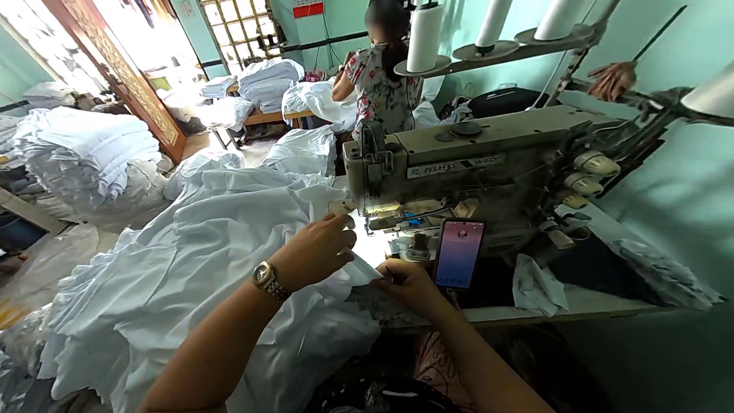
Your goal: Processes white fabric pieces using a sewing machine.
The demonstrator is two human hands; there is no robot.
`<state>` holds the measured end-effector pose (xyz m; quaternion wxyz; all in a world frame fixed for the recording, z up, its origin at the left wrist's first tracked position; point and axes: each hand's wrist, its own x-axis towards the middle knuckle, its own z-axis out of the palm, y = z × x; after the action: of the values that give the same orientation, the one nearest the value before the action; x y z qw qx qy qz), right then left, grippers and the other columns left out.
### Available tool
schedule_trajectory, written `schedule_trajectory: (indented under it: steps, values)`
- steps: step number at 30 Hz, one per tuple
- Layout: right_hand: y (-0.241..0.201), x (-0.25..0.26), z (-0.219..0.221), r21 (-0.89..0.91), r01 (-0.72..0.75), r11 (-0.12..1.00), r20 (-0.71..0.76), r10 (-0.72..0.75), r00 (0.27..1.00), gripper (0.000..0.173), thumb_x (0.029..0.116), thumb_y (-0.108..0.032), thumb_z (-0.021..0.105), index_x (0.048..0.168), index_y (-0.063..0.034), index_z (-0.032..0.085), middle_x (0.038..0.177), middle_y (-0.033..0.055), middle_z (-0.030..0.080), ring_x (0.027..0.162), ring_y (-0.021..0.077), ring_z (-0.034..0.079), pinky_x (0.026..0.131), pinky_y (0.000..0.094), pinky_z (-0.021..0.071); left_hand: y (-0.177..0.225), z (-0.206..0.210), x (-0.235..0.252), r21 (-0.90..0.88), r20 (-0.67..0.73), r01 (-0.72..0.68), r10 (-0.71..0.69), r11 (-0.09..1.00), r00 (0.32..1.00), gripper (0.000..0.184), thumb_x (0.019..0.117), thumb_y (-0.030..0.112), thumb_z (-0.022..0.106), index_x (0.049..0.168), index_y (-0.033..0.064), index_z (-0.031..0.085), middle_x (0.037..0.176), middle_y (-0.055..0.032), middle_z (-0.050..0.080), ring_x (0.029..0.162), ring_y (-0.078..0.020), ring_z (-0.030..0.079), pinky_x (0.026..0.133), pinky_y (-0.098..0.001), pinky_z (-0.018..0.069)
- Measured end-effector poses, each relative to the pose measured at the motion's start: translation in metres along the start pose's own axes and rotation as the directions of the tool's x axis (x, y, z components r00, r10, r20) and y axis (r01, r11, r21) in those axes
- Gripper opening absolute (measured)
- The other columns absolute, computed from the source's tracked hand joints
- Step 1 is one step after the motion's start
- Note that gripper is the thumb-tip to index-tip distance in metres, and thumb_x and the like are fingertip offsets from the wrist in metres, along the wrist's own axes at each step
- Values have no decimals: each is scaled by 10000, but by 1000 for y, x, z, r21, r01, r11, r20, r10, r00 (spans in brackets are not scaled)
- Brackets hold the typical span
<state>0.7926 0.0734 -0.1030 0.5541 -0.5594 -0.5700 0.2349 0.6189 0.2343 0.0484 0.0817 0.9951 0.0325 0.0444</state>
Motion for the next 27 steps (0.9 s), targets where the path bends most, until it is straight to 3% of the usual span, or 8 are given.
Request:
schedule_trajectory:
  steps: [3,7,10,13,18,21,24,27]
  values:
    - [1,-5,1,-8,4,1000,10,-4,1000,174,909,-246,770,959,-79,774,932,-8,725,786,6,631,705,182,533,-9,17,-19,-129,-108,76,-90,989,990,473,834,405,826,1160,93,683,1386,-97,599,1263,-279,580,1024,-515,505]
    - [5,-11,7,16,51,999,-9,-51,999,247,919,-283,764,874,-47,709,828,-7,651,722,2,558,644,165,472,-49,68,-55,-120,85,408,-400,905,912,1140,656,414,947,1594,161,351,1579,-177,425,1451,-413,400,1140,-682,325]
    - [4,-10,7,21,65,998,-30,-64,997,263,938,-311,746,879,-57,708,805,-20,630,685,-7,533,611,148,449,-69,74,-79,-120,-68,424,-433,898,899,487,845,53,711,1314,-2,591,1203,-248,654,1101,-430,657,927,-619,530]
    - [0,-13,6,34,79,996,-59,-77,995,228,961,-282,718,905,-61,717,844,-22,659,717,-16,566,639,139,475,-62,50,-92,130,-425,405,-318,905,847,199,882,-11,611,1064,0,690,998,-213,680,933,-407,692,777,-570,577]
    - [4,-17,5,-84,161,983,-18,-163,987,266,995,-268,666,890,-32,731,900,21,695,791,13,612,706,158,518,-42,28,-83,179,108,513,-535,840,838,385,899,173,754,1252,40,678,1332,-238,595,1208,-466,589,925,-636,527]
    - [-1,-20,2,-176,157,972,38,-152,988,285,1016,-288,641,928,-37,743,964,41,712,867,42,652,784,192,552,-8,25,-55,126,-41,231,-228,965,973,259,958,126,635,1203,69,699,1270,-138,664,1165,-341,644,936,-530,551]
    - [-14,-17,1,-298,168,940,87,-148,985,269,1010,-289,635,969,-56,764,1021,62,735,918,98,699,826,270,590,11,42,-13,-34,-30,-134,133,990,991,352,988,7,486,1256,104,692,1357,-63,658,1188,-235,668,975,-436,560]
    - [-23,-14,-3,-371,206,905,144,-163,976,248,1011,-275,630,971,-66,758,1018,67,736,923,133,709,826,310,599,15,43,20,68,174,-156,142,985,974,260,1008,16,497,1186,65,681,1348,-127,637,1079,-321,698,845,-513,583]
